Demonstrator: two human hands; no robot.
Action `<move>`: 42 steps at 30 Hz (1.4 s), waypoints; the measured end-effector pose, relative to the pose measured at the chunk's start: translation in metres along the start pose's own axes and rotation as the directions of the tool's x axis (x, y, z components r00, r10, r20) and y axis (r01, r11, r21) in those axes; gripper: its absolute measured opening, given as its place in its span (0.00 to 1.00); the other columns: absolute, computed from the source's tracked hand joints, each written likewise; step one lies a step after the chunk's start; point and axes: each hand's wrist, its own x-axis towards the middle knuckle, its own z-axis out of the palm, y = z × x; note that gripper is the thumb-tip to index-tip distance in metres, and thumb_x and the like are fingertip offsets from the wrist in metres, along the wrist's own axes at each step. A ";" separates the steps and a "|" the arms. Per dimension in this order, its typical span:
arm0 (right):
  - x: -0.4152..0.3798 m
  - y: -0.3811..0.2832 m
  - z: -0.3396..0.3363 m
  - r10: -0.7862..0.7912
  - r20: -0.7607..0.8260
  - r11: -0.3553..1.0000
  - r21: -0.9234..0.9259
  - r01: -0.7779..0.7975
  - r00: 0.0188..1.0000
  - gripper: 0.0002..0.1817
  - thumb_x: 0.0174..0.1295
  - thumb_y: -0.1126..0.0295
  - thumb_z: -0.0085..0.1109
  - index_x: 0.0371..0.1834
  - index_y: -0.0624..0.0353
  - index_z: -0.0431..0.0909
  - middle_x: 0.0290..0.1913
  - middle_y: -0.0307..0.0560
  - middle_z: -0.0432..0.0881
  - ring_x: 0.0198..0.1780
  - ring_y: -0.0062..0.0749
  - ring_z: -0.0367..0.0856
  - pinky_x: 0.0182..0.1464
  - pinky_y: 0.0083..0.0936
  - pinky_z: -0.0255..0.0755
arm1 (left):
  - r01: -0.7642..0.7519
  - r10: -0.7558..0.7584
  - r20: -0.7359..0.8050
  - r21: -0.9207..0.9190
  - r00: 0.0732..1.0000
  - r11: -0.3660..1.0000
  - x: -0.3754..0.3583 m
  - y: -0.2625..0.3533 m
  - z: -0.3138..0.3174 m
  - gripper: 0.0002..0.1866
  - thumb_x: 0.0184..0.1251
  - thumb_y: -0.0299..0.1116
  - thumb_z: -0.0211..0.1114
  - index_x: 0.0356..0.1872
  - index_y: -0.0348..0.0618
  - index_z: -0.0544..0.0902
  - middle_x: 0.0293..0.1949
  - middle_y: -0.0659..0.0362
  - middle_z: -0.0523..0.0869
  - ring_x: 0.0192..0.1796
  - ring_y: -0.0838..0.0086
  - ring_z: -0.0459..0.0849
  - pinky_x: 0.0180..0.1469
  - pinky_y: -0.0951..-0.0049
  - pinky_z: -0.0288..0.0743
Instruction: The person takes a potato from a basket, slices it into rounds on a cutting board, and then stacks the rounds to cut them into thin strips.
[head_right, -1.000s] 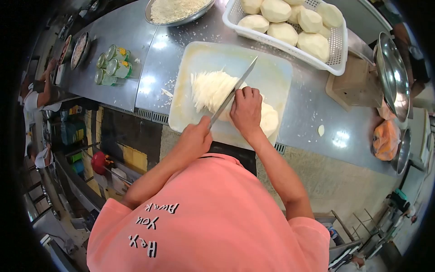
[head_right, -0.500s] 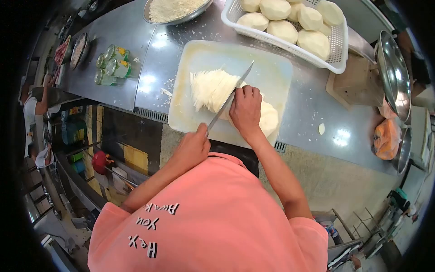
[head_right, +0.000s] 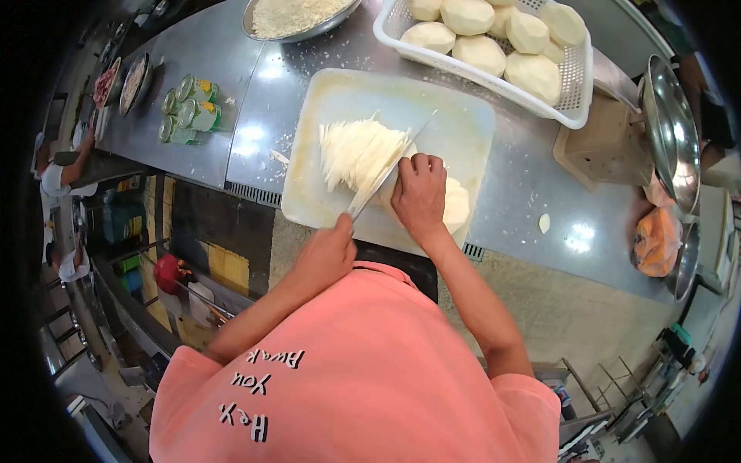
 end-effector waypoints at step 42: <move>-0.003 0.005 0.006 0.009 -0.082 0.999 0.048 -0.005 0.997 0.10 0.50 0.81 0.59 0.36 0.61 0.73 0.39 0.52 0.75 0.47 0.50 0.72 0.49 0.42 0.67 | -0.048 0.048 -0.004 -0.128 0.999 0.991 -0.004 0.018 -0.008 0.08 0.62 0.21 0.56 0.40 0.30 0.68 0.25 0.36 0.82 0.34 0.35 0.82 0.38 0.42 0.74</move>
